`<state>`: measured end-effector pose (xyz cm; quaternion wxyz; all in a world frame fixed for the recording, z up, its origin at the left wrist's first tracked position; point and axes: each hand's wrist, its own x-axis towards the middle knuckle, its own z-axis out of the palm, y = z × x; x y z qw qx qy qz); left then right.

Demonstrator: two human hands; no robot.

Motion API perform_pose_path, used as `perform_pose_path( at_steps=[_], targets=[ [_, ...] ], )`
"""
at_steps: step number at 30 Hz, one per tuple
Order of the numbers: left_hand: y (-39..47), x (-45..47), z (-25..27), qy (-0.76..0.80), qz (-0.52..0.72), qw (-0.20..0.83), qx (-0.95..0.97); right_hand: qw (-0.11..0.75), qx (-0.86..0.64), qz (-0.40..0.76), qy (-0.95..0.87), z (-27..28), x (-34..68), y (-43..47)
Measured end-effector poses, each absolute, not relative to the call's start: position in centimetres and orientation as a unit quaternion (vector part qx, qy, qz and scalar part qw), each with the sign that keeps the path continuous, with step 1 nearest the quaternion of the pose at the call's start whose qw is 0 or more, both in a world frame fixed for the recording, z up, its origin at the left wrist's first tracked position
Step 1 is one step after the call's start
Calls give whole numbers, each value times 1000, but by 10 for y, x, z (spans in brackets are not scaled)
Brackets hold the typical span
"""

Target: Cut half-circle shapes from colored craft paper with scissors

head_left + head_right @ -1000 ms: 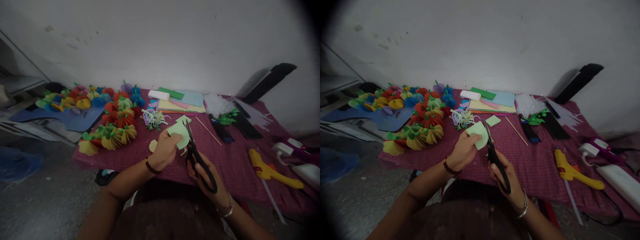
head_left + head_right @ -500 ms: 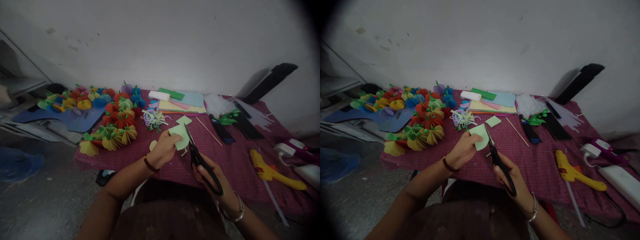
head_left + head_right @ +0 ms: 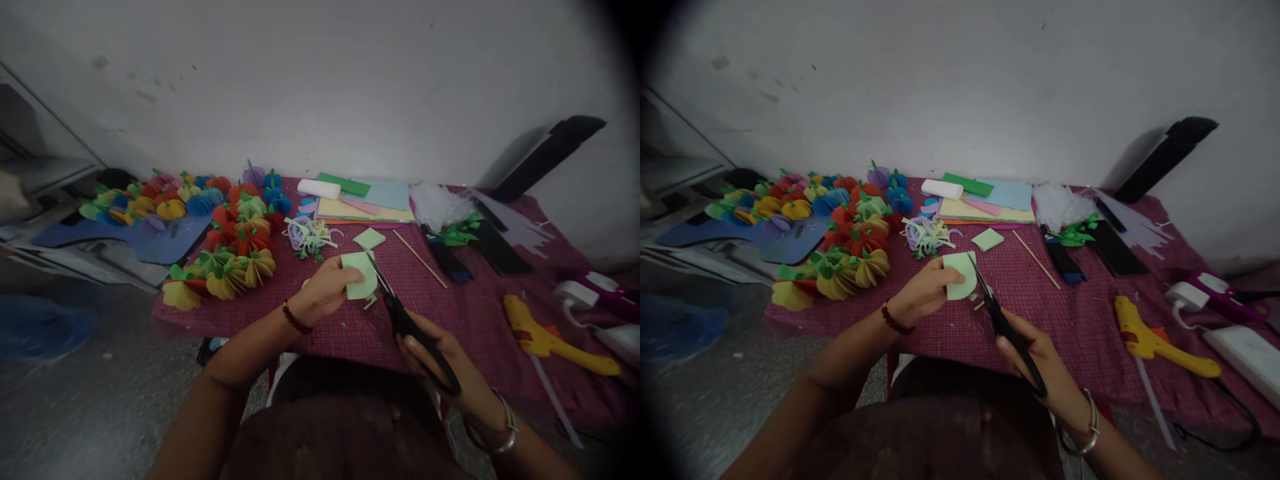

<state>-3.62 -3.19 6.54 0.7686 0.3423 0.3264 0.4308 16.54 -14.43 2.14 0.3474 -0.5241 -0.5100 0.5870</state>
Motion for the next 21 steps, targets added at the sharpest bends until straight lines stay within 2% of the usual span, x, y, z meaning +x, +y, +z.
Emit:
perform_pose_path(
  at_steps=[5, 11, 15, 21],
  targets=[
    [-25, -42, 62, 321, 378, 788, 365, 336, -513, 602, -510, 25, 174, -145],
    [-30, -35, 55, 333, 342, 790, 385, 373, -455, 606, -536, 27, 173, -144],
    [-36, -31, 52, 347, 348, 779, 390, 385, -418, 619, -542, 20, 172, -146],
    [-41, -27, 54, 354, 371, 766, 387, 406, -439, 616, -513, 22, 164, -148]
  ],
)
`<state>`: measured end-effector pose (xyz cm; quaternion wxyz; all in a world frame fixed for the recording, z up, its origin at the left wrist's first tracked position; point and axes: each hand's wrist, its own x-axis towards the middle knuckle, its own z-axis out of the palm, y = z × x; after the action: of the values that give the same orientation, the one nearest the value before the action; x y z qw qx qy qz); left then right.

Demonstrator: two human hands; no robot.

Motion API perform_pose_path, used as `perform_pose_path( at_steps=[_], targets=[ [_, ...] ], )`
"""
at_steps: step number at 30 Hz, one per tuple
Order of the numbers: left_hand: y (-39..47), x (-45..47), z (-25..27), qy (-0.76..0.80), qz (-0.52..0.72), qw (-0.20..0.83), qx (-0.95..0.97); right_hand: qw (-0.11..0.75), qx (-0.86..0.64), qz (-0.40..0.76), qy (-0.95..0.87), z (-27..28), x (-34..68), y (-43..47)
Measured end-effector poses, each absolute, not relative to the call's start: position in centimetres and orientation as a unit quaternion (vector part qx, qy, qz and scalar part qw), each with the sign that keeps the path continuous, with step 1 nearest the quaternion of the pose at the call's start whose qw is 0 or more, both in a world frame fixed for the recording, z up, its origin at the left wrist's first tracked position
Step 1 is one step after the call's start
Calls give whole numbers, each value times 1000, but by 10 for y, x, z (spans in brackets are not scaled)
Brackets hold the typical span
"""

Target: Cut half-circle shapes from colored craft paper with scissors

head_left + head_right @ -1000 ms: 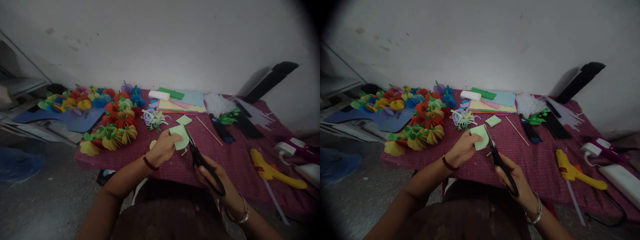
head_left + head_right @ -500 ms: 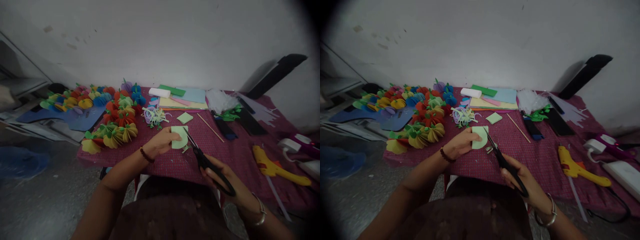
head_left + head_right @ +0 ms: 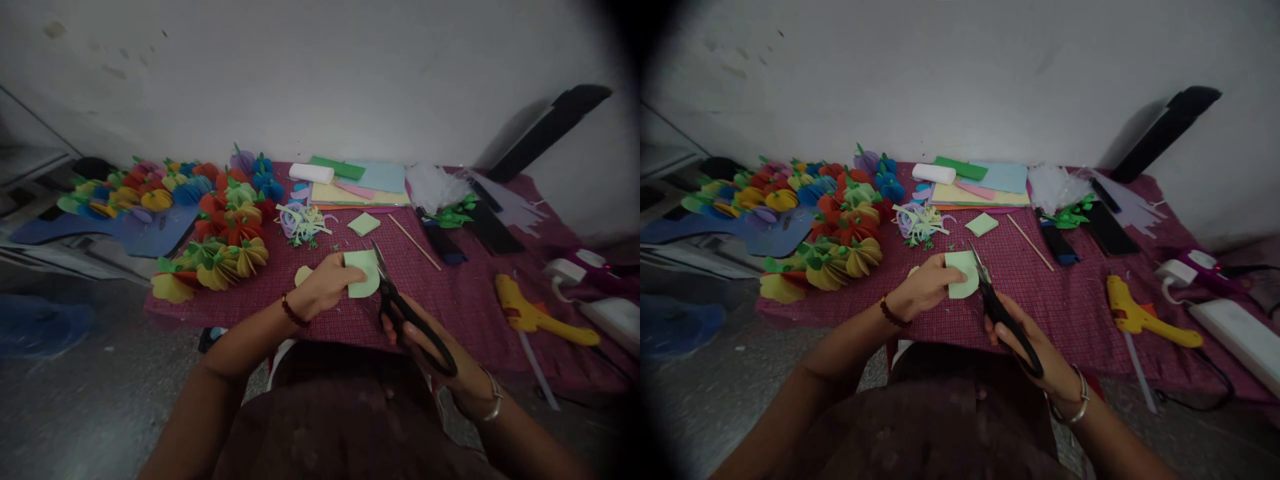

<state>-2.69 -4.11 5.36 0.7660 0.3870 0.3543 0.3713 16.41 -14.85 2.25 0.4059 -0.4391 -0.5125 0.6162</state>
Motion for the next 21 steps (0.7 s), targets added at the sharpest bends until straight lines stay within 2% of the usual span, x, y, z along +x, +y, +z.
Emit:
perform_pose_path(
  at_steps=[13, 21],
  targets=[
    [-46, -28, 63, 336, 365, 776, 389, 397, -448, 615, -513, 34, 162, -151],
    [-45, -23, 53, 336, 362, 764, 415, 402, -446, 615, -511, 34, 160, -152]
  ],
)
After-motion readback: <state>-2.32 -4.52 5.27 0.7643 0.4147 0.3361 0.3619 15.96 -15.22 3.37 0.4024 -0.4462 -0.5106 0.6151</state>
